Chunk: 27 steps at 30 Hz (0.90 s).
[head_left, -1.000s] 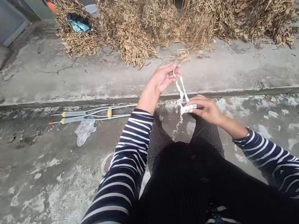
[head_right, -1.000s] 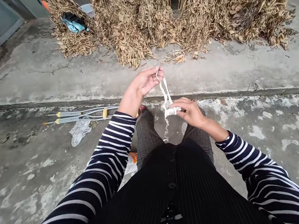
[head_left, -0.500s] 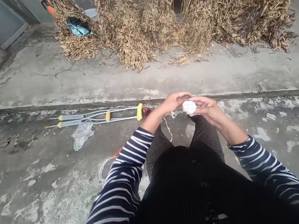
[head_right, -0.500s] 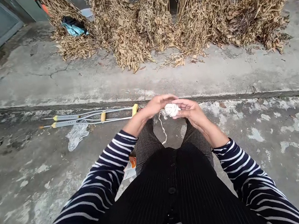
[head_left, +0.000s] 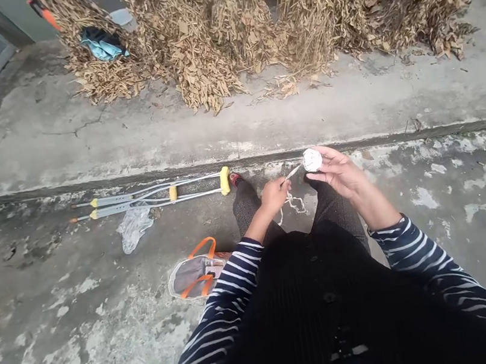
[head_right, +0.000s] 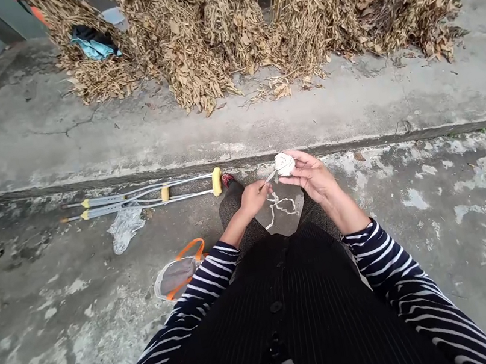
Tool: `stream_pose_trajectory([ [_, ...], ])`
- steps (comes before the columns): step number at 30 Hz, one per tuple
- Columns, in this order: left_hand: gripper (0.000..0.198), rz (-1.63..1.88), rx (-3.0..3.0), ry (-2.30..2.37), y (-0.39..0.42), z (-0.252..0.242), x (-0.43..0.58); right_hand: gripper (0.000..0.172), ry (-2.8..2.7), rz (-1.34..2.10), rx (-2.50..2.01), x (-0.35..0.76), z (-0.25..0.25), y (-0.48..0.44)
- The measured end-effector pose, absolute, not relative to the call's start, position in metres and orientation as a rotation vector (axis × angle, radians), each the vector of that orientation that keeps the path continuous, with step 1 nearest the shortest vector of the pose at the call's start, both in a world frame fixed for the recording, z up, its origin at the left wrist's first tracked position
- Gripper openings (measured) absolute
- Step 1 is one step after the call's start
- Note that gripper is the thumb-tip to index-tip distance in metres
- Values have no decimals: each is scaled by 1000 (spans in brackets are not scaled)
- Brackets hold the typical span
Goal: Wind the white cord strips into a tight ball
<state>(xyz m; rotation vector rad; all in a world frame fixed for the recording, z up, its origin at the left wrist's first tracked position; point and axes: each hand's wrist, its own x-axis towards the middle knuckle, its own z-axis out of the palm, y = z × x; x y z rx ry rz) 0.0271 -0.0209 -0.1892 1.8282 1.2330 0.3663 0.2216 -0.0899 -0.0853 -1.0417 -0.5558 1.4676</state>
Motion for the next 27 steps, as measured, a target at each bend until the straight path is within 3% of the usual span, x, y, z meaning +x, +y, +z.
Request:
stream_pose_trajectory([
  [11, 28, 58, 1960, 1449, -3, -195, 5, 44, -736, 1404, -1104, 219, -77, -93],
  [15, 24, 277, 1896, 1428, 8, -195, 9, 40, -819, 1324, -1116, 229, -69, -91],
  [19, 17, 503, 1433, 1235, 22, -196, 11, 36, -843, 1228, -1116, 245, -50, -87],
  [27, 15, 645, 1261, 1210, 37, -197, 36, 35, -1069, 1021, -1084, 250, 32, -87],
])
